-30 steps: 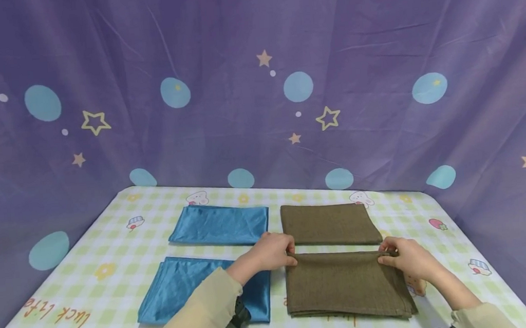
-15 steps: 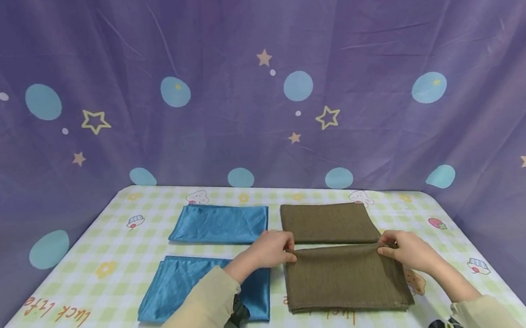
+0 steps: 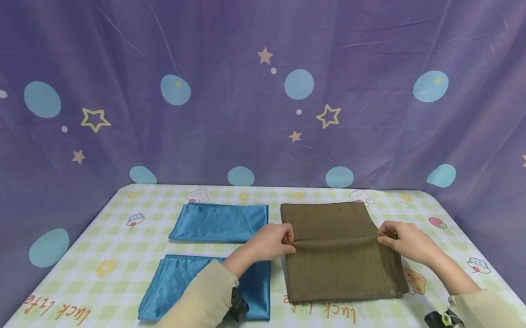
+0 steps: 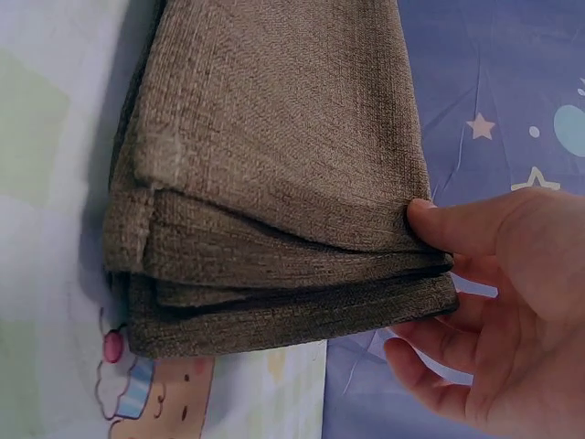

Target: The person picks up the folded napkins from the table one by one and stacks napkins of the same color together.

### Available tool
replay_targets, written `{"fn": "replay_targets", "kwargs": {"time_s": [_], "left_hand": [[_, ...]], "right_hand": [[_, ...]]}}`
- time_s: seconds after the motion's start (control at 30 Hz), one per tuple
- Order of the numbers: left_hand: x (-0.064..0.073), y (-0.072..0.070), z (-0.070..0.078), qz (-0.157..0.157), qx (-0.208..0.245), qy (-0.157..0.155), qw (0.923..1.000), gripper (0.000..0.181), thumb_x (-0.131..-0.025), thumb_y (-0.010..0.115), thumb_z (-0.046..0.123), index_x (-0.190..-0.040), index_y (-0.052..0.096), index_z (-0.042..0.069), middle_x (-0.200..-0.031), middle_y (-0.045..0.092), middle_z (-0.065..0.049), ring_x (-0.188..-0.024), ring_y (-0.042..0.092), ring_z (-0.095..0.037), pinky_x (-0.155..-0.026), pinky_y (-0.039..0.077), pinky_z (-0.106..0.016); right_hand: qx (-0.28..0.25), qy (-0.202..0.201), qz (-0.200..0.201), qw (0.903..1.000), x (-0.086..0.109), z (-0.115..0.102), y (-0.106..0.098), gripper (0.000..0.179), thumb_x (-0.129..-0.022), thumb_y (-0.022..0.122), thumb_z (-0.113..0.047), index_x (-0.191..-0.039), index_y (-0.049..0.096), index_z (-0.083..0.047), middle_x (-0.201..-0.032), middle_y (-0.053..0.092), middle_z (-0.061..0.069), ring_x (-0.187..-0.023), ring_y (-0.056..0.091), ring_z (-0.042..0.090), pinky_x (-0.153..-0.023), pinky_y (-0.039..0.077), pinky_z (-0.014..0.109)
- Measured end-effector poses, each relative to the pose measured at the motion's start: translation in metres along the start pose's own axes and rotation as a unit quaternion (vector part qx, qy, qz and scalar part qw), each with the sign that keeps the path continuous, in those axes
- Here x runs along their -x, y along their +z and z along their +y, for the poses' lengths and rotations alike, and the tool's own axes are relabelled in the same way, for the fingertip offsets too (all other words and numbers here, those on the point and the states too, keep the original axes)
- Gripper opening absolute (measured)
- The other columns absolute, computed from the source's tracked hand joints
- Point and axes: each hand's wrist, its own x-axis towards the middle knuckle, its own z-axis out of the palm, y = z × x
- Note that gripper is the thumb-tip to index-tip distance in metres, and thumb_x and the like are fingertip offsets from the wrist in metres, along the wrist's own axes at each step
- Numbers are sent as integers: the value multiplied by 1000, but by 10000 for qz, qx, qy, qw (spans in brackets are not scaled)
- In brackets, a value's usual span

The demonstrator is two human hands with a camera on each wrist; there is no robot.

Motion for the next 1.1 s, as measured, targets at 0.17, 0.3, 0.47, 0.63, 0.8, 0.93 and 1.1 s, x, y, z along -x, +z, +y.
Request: {"fn": "replay_targets", "kwargs": {"time_s": [0.17, 0.3, 0.47, 0.63, 0.8, 0.93, 1.1], "left_hand": [[-3, -3, -2, 161, 91, 0, 9998, 15, -90, 74, 12, -90, 59, 11, -78, 58, 2, -68, 51, -11, -65, 44, -30], [-5, -6, -2, 293, 199, -56, 9994, 14, -90, 74, 12, -90, 60, 10, -78, 58, 2, -69, 53, -11, -65, 45, -31], [-7, -10, -2, 428, 336, -105, 9985, 11, -91, 72, 11, -94, 62, 10, -81, 60, 1, -73, 56, -13, -69, 47, -32], [-9, -13, -3, 423, 466, -185, 9978, 10, -92, 71, 10, -96, 62, 9, -84, 61, 0, -77, 58, -15, -70, 48, -32], [-11, -17, -3, 435, 552, -261, 9972, 10, -93, 70, 11, -98, 63, 8, -86, 61, 0, -77, 57, -14, -69, 48, -32], [-13, -20, -2, 476, 532, -250, 9971, 10, -93, 70, 12, -99, 63, 8, -86, 62, 0, -74, 57, -13, -67, 47, -31], [-15, -25, -2, 473, 528, -218, 9972, 9, -94, 69, 13, -99, 62, 10, -86, 62, 1, -73, 57, -13, -67, 47, -31]], "right_hand": [[-28, -55, 194, 9998, -5, -1, -3, 5, -93, 68, -13, -90, 66, -11, -78, 61, -6, -65, 47, 11, -59, 39, 33], [-99, -34, 361, 9993, -9, -1, -6, 5, -92, 70, -14, -89, 68, -11, -82, 64, -4, -69, 51, 12, -62, 42, 35], [-269, 125, 457, 9985, -12, -1, -11, 7, -92, 71, -17, -92, 69, -10, -81, 64, -4, -69, 51, 13, -63, 43, 34], [-357, 214, 539, 9977, -14, 0, -14, 12, -93, 71, -21, -95, 69, -10, -84, 67, -2, -74, 56, 15, -66, 46, 37], [-396, 218, 626, 9970, -18, 1, -16, 13, -95, 69, -23, -95, 70, -10, -86, 68, -1, -77, 58, 16, -68, 47, 38], [-383, 219, 727, 9964, -21, 1, -18, 13, -96, 68, -23, -95, 70, -10, -86, 67, 0, -75, 56, 16, -67, 45, 37], [-362, 252, 782, 9960, -25, 1, -20, 15, -97, 67, -24, -97, 70, -9, -87, 68, 1, -76, 57, 17, -66, 45, 37]]}}
